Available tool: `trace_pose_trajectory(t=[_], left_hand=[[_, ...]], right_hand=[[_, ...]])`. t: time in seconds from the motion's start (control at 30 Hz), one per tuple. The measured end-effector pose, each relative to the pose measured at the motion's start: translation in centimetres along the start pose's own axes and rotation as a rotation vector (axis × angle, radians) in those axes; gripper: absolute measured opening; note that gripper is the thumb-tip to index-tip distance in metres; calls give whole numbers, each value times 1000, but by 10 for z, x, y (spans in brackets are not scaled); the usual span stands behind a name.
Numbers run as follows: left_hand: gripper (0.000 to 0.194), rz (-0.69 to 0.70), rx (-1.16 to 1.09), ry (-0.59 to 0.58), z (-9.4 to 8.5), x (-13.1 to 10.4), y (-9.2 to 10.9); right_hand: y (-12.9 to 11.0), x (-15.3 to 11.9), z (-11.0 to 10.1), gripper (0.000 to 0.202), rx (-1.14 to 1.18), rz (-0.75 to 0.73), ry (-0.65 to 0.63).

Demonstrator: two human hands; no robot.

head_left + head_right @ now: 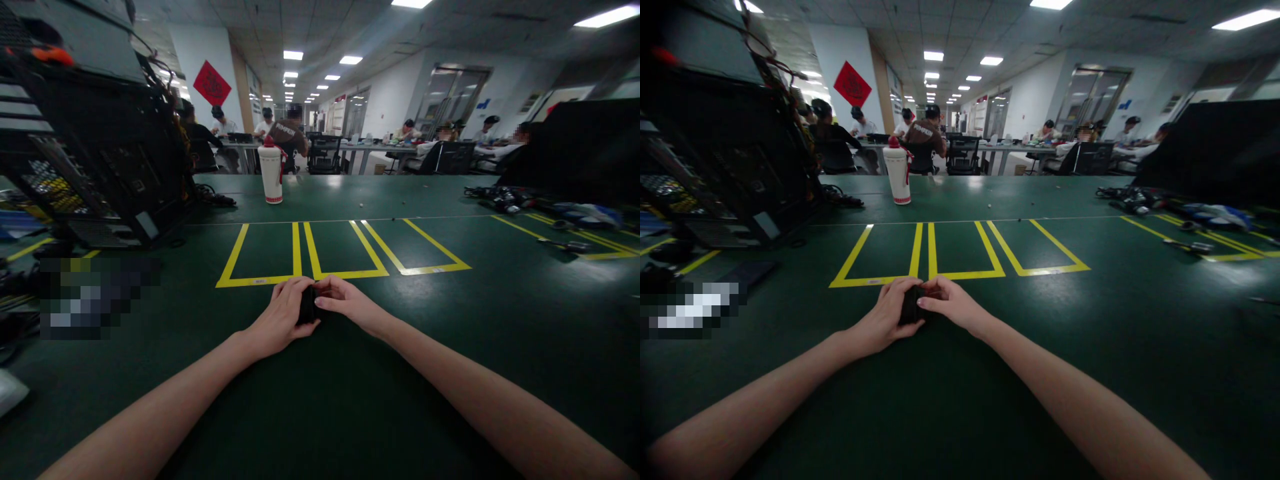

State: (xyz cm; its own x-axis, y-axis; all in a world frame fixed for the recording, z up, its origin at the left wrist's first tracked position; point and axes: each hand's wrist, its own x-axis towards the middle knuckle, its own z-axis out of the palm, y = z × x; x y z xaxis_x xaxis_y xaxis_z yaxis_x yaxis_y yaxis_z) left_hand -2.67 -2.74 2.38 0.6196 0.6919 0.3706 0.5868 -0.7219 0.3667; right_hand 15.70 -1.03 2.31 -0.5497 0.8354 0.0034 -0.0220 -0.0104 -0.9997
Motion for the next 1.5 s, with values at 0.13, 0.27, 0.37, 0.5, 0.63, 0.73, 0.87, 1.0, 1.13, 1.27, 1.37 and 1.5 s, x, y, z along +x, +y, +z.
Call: trace_pose_trajectory(t=[0.13, 0.27, 0.37, 0.5, 0.63, 0.73, 0.87, 1.0, 1.13, 1.27, 1.37, 1.5], left_hand=[[57, 4, -7, 8, 1, 0, -1], [55, -3, -2, -19, -3, 0, 2], [55, -10, -3, -25, -5, 0, 4], [55, -16, -4, -24, -4, 0, 2], [56, -6, -8, -12, -2, 0, 1], [56, -2, -13, -8, -3, 0, 2], [55, -13, -21, -25, -4, 0, 2], [56, -3, -2, 0, -1, 0, 0], [57, -1, 3, 13, 2, 0, -2], [57, 0, 3, 13, 2, 0, -2], [56, -2, -12, -2, 1, 0, -1], [58, -2, -24, -7, 0, 0, 0]], right_hand=[[1, -1, 0, 36, 37, -57, -57], [1, -2, 2, 34, 9, -76, -48], [1, -2, 3, 19, -34, -88, 13], [1, -1, 4, 19, -52, -48, 52], [-1, 0, 1, 22, -16, 21, 36], [0, 0, 0, 28, 22, -27, -30], [3, -2, 0, 38, 6, -90, -71], [5, -1, 3, 26, -26, -87, 2], [3, -1, 5, 19, -38, -105, 47], [-1, -1, 4, 25, -32, -6, 51], [-1, -1, 2, 28, 10, -9, -4], [3, -1, 0, 39, 10, -92, -66]])
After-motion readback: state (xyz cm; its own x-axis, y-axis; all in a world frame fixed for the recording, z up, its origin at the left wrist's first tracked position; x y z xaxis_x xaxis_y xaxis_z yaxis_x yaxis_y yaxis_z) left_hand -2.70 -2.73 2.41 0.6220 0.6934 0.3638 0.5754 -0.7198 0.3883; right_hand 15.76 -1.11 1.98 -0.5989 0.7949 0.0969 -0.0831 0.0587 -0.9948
